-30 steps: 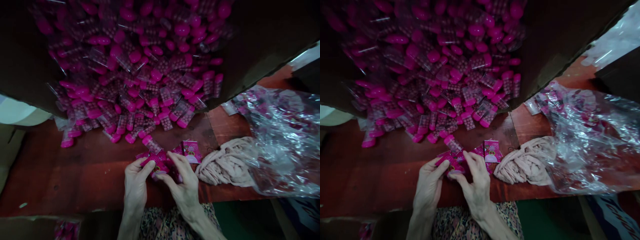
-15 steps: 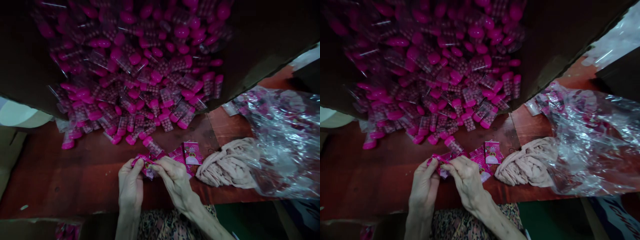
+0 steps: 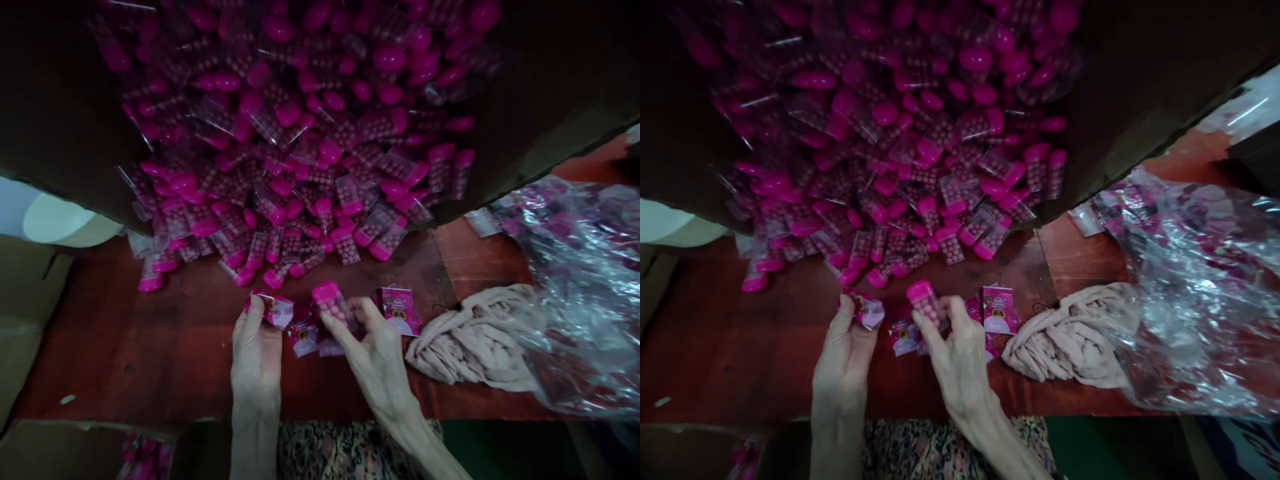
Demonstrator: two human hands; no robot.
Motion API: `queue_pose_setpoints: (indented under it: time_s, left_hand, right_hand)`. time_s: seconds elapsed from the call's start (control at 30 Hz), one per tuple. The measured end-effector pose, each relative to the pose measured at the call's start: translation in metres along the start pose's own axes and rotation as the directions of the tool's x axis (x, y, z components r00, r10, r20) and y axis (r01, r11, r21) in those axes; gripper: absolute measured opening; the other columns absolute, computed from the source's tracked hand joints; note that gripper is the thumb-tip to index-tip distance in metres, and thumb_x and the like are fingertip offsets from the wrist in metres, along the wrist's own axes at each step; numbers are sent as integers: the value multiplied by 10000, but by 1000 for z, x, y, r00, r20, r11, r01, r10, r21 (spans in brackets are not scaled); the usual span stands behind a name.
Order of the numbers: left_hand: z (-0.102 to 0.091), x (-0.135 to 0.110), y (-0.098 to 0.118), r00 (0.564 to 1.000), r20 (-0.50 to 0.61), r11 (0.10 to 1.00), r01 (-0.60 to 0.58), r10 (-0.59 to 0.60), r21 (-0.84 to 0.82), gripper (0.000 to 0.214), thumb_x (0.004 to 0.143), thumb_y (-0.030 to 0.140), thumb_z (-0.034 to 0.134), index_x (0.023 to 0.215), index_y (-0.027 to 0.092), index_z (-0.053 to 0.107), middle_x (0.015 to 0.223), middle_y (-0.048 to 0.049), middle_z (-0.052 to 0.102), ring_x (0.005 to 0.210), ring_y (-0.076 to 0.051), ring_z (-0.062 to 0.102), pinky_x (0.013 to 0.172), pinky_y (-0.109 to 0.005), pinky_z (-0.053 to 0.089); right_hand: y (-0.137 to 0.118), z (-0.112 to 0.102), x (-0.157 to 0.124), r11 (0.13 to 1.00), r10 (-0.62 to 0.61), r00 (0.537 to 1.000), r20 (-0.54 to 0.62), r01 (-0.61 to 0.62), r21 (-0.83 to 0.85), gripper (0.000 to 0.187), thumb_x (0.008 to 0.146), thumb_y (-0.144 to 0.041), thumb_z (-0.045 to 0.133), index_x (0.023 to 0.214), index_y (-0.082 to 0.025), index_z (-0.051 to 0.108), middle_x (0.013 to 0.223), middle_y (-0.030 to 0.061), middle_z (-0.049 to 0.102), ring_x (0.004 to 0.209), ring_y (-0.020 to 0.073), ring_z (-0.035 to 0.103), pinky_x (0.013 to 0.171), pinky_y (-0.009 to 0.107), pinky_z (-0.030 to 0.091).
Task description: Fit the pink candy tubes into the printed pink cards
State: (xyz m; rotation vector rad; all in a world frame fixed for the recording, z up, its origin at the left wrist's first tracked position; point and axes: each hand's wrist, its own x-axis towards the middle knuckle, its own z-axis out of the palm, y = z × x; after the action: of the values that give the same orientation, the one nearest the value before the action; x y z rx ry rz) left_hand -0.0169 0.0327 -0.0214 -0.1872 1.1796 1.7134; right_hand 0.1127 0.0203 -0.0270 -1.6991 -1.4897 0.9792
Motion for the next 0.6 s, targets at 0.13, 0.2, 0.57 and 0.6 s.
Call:
queue_pose_setpoints:
  time_s: [0.13,0.2,0.57,0.6]
  left_hand:
    - [6,-2,-6,999,37,1000,-3,2,25,104,708,235,708,661,151,667,638,0,690,580,-100,618,627,-214,497]
    - [7,-5,-9,998,68,999,2,-4,38,144,678,277,733,673,151,663,638,8,684,574,-96,609,625,-213,488]
    - [13,-17,-20,998,60,990,19,-28,140,244,582,311,782,664,146,622,611,8,658,531,-97,582,565,-221,471]
    - [14,-19,-21,996,77,987,35,-47,158,241,573,292,787,674,144,626,625,1,664,545,-102,587,572,-224,476]
  right_hand:
    - [-13,-8,-15,973,69,995,69,-82,216,190,788,-369,622,791,-197,544,637,-18,643,561,122,585,519,211,451]
    - [-17,-5,-18,971,44,997,57,-56,232,177,776,-346,633,779,-190,549,622,-22,643,540,111,580,506,196,443]
    - [-8,-6,-17,962,53,994,96,-77,261,137,769,-315,631,795,-184,602,634,-15,663,543,113,586,508,195,442]
    - [-8,-6,-17,962,61,995,83,-81,261,133,772,-313,629,801,-186,607,640,-14,668,548,114,589,513,195,445]
